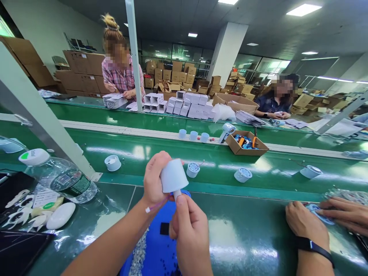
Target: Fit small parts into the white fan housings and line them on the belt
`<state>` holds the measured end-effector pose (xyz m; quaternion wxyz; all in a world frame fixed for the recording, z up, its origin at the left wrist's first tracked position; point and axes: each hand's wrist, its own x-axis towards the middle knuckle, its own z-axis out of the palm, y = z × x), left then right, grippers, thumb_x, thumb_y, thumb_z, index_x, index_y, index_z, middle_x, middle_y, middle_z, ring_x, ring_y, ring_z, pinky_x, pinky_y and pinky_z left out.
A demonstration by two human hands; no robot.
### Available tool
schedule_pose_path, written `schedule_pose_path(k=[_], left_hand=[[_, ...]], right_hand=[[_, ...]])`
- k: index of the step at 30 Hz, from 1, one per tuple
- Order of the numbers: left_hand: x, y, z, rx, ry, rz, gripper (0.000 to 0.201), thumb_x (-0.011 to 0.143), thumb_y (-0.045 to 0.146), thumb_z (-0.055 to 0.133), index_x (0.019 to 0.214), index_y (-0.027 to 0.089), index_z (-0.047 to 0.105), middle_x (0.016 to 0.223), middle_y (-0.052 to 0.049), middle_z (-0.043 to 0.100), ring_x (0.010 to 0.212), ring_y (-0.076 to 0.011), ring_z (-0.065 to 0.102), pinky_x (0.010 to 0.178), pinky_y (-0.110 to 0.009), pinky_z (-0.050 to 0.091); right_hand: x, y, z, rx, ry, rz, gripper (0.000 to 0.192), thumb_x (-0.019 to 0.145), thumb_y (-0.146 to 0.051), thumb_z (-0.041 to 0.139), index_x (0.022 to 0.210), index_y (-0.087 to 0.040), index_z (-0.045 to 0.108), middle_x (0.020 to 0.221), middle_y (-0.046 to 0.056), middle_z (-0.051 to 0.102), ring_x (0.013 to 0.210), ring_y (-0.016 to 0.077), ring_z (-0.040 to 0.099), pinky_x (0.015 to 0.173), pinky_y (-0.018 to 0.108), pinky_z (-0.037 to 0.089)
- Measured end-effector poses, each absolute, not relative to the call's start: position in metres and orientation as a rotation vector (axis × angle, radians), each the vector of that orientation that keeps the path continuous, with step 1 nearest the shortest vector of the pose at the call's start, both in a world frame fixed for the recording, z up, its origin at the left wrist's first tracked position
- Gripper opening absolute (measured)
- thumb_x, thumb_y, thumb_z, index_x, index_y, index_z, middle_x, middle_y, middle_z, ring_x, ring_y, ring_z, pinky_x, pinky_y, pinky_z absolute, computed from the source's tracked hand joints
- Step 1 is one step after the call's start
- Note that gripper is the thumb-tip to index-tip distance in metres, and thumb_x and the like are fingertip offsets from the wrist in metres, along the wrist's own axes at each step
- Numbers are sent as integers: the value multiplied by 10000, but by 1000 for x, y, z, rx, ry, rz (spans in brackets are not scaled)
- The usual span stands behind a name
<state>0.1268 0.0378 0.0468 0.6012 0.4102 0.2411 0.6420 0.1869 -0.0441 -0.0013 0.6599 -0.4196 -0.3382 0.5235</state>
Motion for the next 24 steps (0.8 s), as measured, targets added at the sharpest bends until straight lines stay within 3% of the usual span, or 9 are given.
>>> schedule_pose_path(k=[5,7,10,12,15,18,21,24], left_hand=[[113,57,49,1571,731,1336,256,825,414,553,730,215,422,759,0,456,715,-138,444,626,-258,368],[100,73,47,1617,812,1149,295,851,491,485,778,227,373,706,21,419,638,-126,421,595,-258,360],[69,107,32,1735,1215,1114,457,748,523,618,979,250,334,811,18,463,646,-126,469,603,-262,382],[47,129,14,1929,1532,995,587,658,482,708,1068,247,359,941,-19,479,797,-176,525,712,-307,435],[30,151,-19,2105,1760,650,390,688,402,676,1015,241,535,1031,-73,462,1060,-293,483,900,-417,424],[37,156,-46,2143,1774,522,355,670,201,657,1021,213,605,1113,-128,469,1190,-379,391,1001,-556,316],[59,151,-58,2263,1623,507,565,643,94,632,1181,234,532,1212,-112,463,1218,-321,384,1065,-512,261],[77,145,-63,2313,1495,533,347,660,157,669,991,239,603,1189,-75,464,1151,-289,421,1048,-449,295]], right_hand=[[200,-32,10,-1138,-952,917,423,921,-556,523,709,-190,517,532,-71,276,464,94,234,396,205,215],[211,-27,5,-1266,-1097,851,394,932,-548,473,842,-183,590,561,-61,309,492,108,272,424,216,236],[227,-25,-13,-1418,-1275,855,393,926,-503,435,1140,-200,566,609,-52,388,516,127,348,459,228,294],[234,-28,-27,-1441,-1273,862,337,888,-464,512,1103,-208,554,623,-56,420,524,129,386,471,227,325],[235,-39,-42,-1356,-1179,907,239,811,-396,665,898,-203,555,651,-45,475,570,130,449,514,222,378],[233,-56,-55,-1242,-1193,910,184,874,-375,630,905,-209,556,754,-14,530,612,132,496,550,233,417],[233,-78,-70,-1223,-1242,782,126,960,-334,527,903,-222,536,819,-9,525,653,123,513,586,229,434],[233,-98,-84,-1264,-1243,694,105,982,-295,496,908,-223,517,805,-13,515,683,127,513,599,228,429]])
